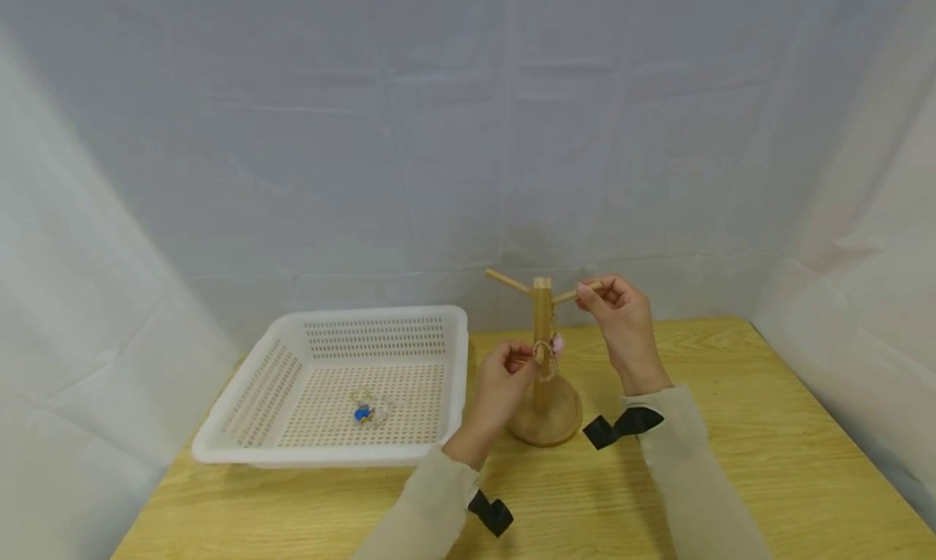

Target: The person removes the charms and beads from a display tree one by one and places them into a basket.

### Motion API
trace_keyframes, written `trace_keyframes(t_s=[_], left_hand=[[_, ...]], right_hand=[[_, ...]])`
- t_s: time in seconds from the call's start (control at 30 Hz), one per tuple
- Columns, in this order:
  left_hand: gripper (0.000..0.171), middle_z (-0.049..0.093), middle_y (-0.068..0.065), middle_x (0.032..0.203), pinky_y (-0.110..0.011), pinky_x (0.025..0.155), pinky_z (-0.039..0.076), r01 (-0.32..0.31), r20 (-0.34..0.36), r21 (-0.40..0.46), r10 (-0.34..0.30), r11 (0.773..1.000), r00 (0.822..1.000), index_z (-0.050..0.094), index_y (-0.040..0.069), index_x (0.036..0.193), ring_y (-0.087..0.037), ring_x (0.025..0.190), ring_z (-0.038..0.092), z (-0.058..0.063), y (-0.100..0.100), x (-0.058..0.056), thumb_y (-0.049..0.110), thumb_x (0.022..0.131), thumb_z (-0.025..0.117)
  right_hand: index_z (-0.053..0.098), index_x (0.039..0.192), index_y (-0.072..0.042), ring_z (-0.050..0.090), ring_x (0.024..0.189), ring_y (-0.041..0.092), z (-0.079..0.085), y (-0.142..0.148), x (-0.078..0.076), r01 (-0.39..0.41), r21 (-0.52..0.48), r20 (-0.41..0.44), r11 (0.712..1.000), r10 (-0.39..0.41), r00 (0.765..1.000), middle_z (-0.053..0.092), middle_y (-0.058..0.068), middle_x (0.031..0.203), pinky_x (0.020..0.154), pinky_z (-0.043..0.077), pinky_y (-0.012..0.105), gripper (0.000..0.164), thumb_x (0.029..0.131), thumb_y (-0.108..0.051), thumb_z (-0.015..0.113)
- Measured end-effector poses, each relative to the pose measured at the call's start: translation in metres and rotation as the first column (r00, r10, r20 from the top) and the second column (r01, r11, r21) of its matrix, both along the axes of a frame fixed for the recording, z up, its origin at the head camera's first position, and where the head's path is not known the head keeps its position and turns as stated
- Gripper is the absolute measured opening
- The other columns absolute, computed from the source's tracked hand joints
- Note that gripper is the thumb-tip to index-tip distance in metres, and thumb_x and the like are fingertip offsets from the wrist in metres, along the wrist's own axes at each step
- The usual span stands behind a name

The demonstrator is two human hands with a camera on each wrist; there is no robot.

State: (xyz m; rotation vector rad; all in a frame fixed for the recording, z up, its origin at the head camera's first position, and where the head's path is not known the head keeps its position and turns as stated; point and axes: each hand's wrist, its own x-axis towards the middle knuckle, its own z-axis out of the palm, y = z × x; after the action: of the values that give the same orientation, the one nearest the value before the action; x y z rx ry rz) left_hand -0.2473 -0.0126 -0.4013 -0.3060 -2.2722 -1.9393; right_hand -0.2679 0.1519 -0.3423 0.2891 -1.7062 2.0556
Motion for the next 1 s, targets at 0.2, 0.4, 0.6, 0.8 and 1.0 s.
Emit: trace_keyframes(t_s=[0.2, 0.4, 0.6, 0.8, 1.0], left_hand=[[0.015, 0.063, -0.019, 0.089, -0.015, 0.064, 0.045, 0.036, 0.01, 0.075, -0.037, 0.997, 0.999, 0.06, -0.012, 0.097, -0.012, 0.073, 0.053, 0.016, -0.002, 0.01, -0.005, 0.084, 0.059], [0.015, 0.063, -0.02, 0.088, -0.015, 0.064, 0.045, 0.042, 0.035, 0.096, -0.045, 0.995, 0.998, 0.059, -0.014, 0.097, -0.008, 0.071, 0.052, 0.038, -0.005, 0.026, -0.005, 0.086, 0.058], [0.016, 0.064, -0.019, 0.09, -0.015, 0.066, 0.046, 0.045, 0.008, 0.126, -0.047, 0.991, 0.999, 0.06, -0.013, 0.097, -0.009, 0.073, 0.054, 0.023, -0.007, 0.014, -0.004, 0.085, 0.06], [0.019, 0.065, -0.017, 0.093, -0.016, 0.068, 0.047, 0.041, -0.004, 0.124, -0.041, 0.991, 0.999, 0.061, -0.01, 0.099, -0.008, 0.075, 0.055, 0.014, -0.01, 0.007, 0.004, 0.087, 0.063], [0.02, 0.064, -0.014, 0.093, -0.018, 0.071, 0.048, 0.046, -0.011, 0.126, -0.045, 0.991, 0.999, 0.062, -0.008, 0.099, -0.009, 0.077, 0.056, 0.019, -0.014, 0.01, 0.007, 0.086, 0.065]], right_hand=[[0.06, 0.084, -0.006, 0.061, 0.071, 0.009, 0.0, 0.0, 0.0, -0.009, -0.004, 0.006, 1.0, 0.009, 1.0, 0.065, -0.003, 0.08, 0.072, 0.053, 0.022, 0.008, 0.088, -0.008, 0.066], [0.06, 0.082, -0.009, 0.061, 0.071, 0.009, 0.001, 0.0, 0.0, -0.011, -0.005, 0.014, 1.0, 0.011, 1.0, 0.065, -0.003, 0.081, 0.072, 0.053, 0.022, 0.009, 0.087, -0.009, 0.067], [0.059, 0.084, -0.008, 0.061, 0.072, 0.01, 0.002, 0.0, 0.001, -0.014, 0.0, 0.025, 1.0, 0.014, 1.0, 0.065, -0.005, 0.08, 0.073, 0.053, 0.023, 0.008, 0.088, -0.007, 0.066], [0.058, 0.084, -0.006, 0.061, 0.072, 0.01, 0.001, 0.0, 0.001, -0.026, -0.004, 0.018, 1.0, 0.026, 1.0, 0.064, -0.006, 0.081, 0.073, 0.053, 0.023, 0.009, 0.088, -0.007, 0.066], [0.058, 0.084, -0.007, 0.061, 0.073, 0.009, 0.002, 0.001, 0.002, -0.023, 0.005, 0.016, 1.0, 0.023, 1.0, 0.065, -0.005, 0.082, 0.074, 0.053, 0.023, 0.009, 0.088, -0.009, 0.067]])
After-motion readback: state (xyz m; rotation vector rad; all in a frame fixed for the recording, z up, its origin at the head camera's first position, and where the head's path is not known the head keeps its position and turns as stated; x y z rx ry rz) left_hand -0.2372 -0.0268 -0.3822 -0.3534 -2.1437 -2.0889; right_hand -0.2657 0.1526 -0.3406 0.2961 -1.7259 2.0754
